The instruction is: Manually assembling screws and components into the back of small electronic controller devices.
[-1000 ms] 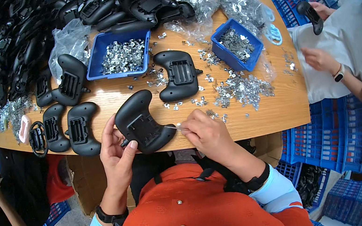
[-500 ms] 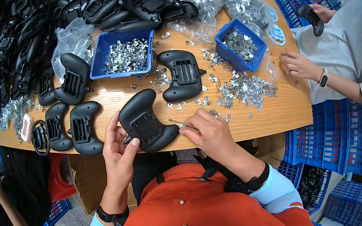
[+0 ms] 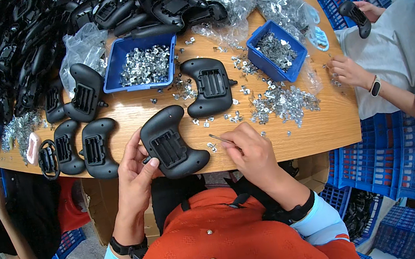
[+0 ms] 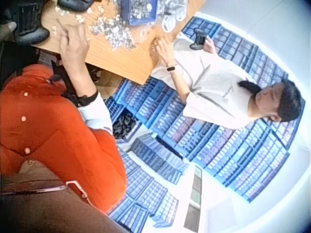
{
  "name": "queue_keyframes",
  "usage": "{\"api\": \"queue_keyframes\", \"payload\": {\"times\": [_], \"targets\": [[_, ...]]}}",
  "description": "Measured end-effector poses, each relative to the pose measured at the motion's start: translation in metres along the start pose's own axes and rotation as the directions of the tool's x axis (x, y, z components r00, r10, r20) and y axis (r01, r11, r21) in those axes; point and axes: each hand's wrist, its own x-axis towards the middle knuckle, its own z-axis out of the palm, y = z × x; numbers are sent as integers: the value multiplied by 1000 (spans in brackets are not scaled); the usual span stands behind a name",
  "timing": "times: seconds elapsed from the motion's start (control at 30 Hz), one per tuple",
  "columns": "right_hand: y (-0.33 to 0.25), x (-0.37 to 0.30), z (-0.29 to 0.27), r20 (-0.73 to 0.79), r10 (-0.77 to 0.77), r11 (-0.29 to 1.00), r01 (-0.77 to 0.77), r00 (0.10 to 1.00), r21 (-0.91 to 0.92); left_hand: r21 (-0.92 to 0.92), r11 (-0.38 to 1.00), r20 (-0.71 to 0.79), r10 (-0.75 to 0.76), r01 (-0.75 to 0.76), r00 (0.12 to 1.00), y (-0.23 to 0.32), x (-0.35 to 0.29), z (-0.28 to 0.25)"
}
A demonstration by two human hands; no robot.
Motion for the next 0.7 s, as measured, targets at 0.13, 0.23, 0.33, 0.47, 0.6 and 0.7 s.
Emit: {"api": "queue_keyframes", "payload": {"times": [0.13, 0.23, 0.33, 0.47, 0.6, 0.7], "targets": [[-1, 0, -5, -48, -2, 999, 3, 999, 37, 5, 1000, 11, -25, 25, 1000, 2, 1, -2], [-2, -4, -9, -19, 1, 999, -1, 1000, 37, -35, 999, 12, -22, 23, 1000, 2, 1, -1], [-1, -7, -10, -31, -26, 997, 28, 999, 70, -18, 1000, 40, -23, 24, 999, 3, 1, -1], [6, -12, -15, -62, -26, 998, 29, 998, 50, -28, 998, 28, -58, 59, 998, 4, 2, 1], [17, -16, -31, -121, 92, 995, -96, 988, -29, 77, 995, -15, -65, 66, 998, 4, 1, 0], [26, -25, -36, -148, 109, 992, -117, 983, -46, 86, 996, -15, -37, 38, 999, 5, 0, 1]]}}
